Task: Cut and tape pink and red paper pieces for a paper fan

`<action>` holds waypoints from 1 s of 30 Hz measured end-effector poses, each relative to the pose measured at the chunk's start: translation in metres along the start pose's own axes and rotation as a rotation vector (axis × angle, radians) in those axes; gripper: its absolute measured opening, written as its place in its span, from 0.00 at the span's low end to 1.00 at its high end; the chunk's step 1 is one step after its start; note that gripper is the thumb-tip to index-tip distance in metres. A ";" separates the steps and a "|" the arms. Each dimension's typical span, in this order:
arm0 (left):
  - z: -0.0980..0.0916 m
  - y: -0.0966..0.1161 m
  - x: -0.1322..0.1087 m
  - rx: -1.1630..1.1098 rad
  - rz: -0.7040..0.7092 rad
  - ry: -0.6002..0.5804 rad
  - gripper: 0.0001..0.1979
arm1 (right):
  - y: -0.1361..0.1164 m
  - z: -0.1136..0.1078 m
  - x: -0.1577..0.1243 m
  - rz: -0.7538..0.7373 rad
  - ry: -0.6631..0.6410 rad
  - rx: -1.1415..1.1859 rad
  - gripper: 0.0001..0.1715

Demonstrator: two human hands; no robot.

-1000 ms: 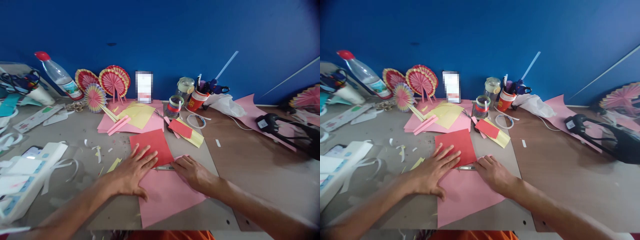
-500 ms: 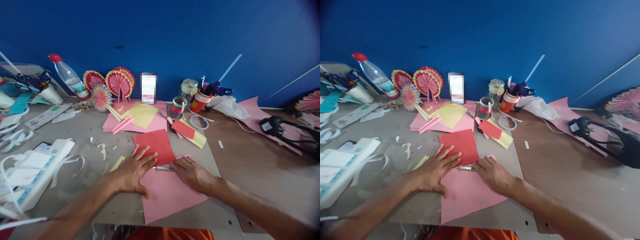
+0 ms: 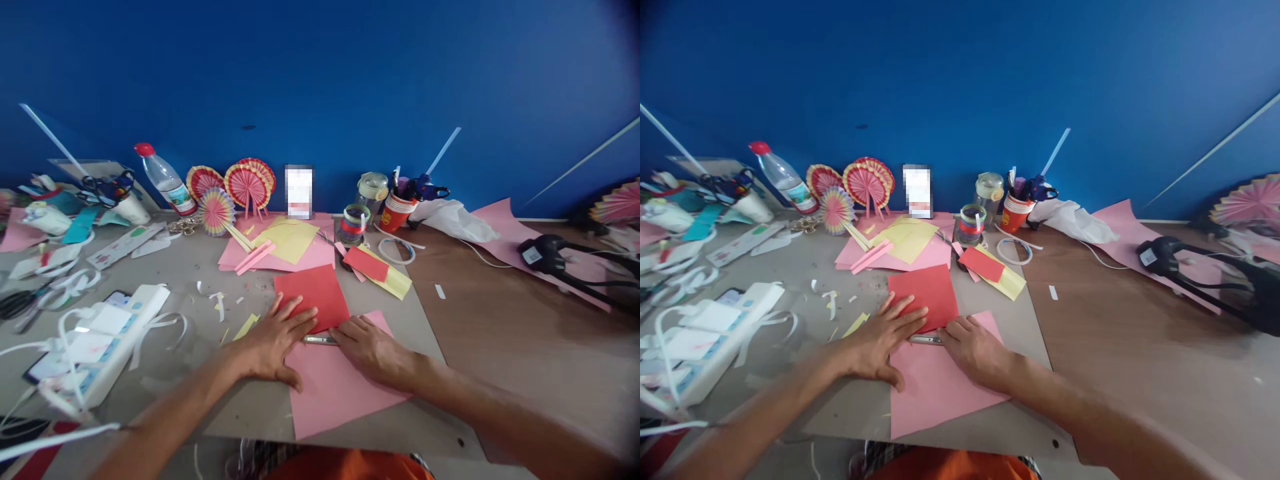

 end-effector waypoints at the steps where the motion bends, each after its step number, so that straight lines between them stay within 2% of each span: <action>1: 0.000 0.000 0.000 -0.005 -0.001 0.001 0.56 | -0.001 0.001 0.001 -0.002 -0.002 0.003 0.17; 10: -0.002 0.001 -0.001 0.001 -0.017 0.024 0.57 | -0.006 0.005 0.006 0.035 -0.011 0.025 0.15; 15: -0.002 -0.003 -0.014 0.023 -0.088 0.068 0.57 | -0.004 0.001 0.007 0.075 -0.060 0.029 0.15; 19: 0.002 -0.009 -0.027 0.066 -0.153 0.160 0.52 | -0.003 -0.003 0.008 0.088 -0.099 0.056 0.17; 24: 0.007 -0.009 -0.031 0.085 -0.249 0.246 0.33 | -0.003 -0.004 0.007 0.100 -0.117 0.054 0.19; 30: 0.002 -0.004 -0.028 0.045 -0.261 0.219 0.35 | -0.004 -0.003 0.004 0.103 -0.119 0.056 0.19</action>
Point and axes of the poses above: each hand's wrist, its own x-axis towards the middle knuckle, its own z-axis out of the palm, y = z × x, the point moved 5 cm from there along x, towards the middle knuckle, and after that the axes turned 5 degrees about -y, right-handed, at the moved point
